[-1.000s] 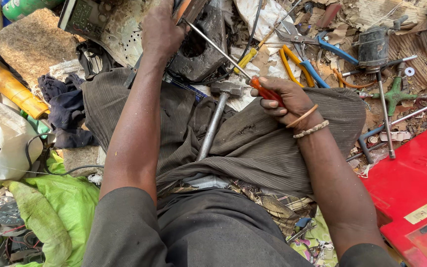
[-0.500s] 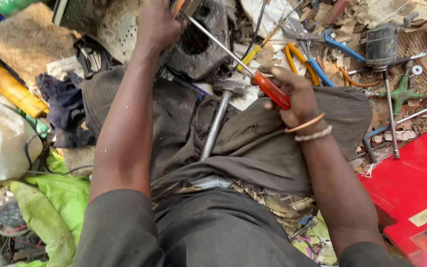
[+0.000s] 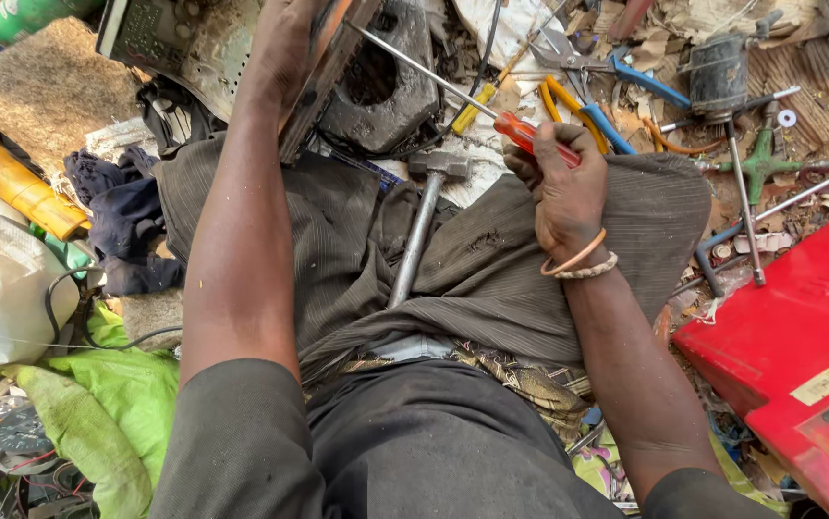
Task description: The person sits on the ground and uses a screwdriver and pliers to remove components from a metal electronic chassis. They unscrew parts, pull out wires, and separate a long metal strip from the main unit.
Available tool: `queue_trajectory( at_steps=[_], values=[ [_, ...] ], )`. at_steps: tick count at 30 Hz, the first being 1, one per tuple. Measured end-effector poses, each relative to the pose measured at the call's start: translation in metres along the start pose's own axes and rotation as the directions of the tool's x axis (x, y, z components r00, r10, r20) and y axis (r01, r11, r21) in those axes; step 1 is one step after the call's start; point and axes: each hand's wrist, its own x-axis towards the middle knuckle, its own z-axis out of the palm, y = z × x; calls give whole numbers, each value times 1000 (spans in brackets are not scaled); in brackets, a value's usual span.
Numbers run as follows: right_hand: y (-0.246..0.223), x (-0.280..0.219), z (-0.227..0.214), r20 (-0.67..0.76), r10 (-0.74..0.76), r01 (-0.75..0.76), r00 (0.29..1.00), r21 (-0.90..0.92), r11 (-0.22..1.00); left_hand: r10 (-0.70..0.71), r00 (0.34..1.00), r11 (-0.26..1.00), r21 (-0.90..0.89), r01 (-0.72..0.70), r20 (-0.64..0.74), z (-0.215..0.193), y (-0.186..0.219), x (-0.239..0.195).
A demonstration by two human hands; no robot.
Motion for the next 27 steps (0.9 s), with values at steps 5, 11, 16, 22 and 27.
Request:
queue_trajectory(
  at_steps=[5, 11, 16, 22, 27],
  values=[
    [8, -7, -6, 77, 95, -47, 993, -479, 877, 232, 972, 962, 153, -225, -34, -2, 6, 9],
    [27, -18, -7, 203, -484, 524, 851, -361, 771, 70, 995, 989, 136, -61, -68, 3, 4, 7],
    [24, -7, -4, 35, -3, 16, 999, -381, 924, 148, 981, 972, 204, -120, -129, 2, -6, 21],
    [23, -10, 5, 51, -400, 388, 915, -377, 841, 386, 917, 832, 468, -298, -103, 6, -5, 15],
    [9, -12, 2, 93, -229, 247, 969, -405, 880, 486, 871, 666, 617, -419, 68, 13, 21, -7]
  ],
)
